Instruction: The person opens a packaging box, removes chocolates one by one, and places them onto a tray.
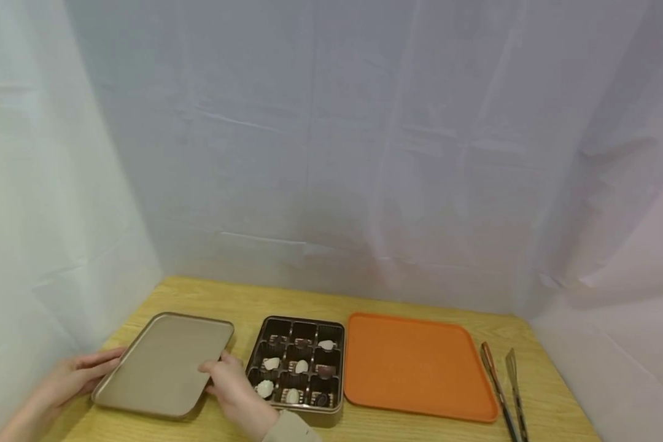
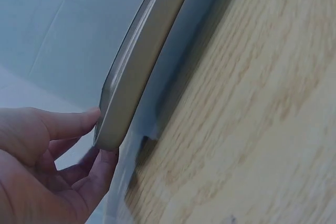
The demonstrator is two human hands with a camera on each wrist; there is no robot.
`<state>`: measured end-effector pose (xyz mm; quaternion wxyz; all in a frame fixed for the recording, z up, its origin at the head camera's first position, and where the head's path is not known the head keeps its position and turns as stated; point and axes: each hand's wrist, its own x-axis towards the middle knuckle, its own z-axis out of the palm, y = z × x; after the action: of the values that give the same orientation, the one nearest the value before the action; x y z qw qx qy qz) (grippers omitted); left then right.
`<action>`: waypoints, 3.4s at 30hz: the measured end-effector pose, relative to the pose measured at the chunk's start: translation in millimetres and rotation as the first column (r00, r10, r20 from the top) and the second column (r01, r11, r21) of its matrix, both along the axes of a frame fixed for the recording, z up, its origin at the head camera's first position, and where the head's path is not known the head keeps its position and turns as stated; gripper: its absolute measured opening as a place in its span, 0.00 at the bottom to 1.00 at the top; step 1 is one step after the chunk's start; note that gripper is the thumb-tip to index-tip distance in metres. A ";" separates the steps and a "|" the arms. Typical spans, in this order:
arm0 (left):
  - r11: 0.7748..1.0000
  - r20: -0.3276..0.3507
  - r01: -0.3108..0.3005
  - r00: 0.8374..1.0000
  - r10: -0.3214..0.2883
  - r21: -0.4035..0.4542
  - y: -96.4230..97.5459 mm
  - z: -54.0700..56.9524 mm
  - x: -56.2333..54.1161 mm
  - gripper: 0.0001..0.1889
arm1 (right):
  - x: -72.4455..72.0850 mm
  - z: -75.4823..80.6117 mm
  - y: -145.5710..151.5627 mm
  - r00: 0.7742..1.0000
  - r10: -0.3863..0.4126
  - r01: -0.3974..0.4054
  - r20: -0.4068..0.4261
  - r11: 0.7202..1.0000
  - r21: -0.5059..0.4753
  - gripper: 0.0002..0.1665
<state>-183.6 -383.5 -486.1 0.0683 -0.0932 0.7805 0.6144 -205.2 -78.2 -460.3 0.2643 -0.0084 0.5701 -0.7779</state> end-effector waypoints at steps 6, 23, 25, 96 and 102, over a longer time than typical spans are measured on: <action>0.995 -0.025 0.016 1.000 -0.019 -0.100 1.1 -1.5 1.3 0.17 | -2.1 -1.4 -2.9 0.999 -0.042 0.042 0.032 0.999 0.001 0.43; 0.984 -0.095 0.033 0.994 -0.050 -0.173 12.7 -10.0 -6.8 0.21 | -1.4 -2.0 -2.4 0.993 -0.107 0.107 0.056 0.994 0.003 0.54; 0.986 -0.098 0.035 0.994 -0.052 -0.165 12.0 -10.9 -8.3 0.20 | -0.9 -0.8 -0.3 0.994 -0.104 0.104 0.044 0.995 0.001 0.54; 0.591 -0.309 0.054 0.812 -0.496 -0.805 236.0 8.9 -40.6 0.35 | -27.0 21.6 293.8 0.698 -0.330 0.594 -0.635 0.762 0.257 0.18; 0.579 -0.269 0.090 0.821 -0.503 -0.810 233.3 11.1 -40.7 0.36 | -25.2 22.0 338.6 0.426 -0.013 0.820 -0.905 0.427 0.381 0.11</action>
<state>-224.3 -150.2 -475.0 -0.0647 0.1764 0.9607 0.2045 -230.4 260.4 -438.2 -0.2900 -0.0710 0.8783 -0.3735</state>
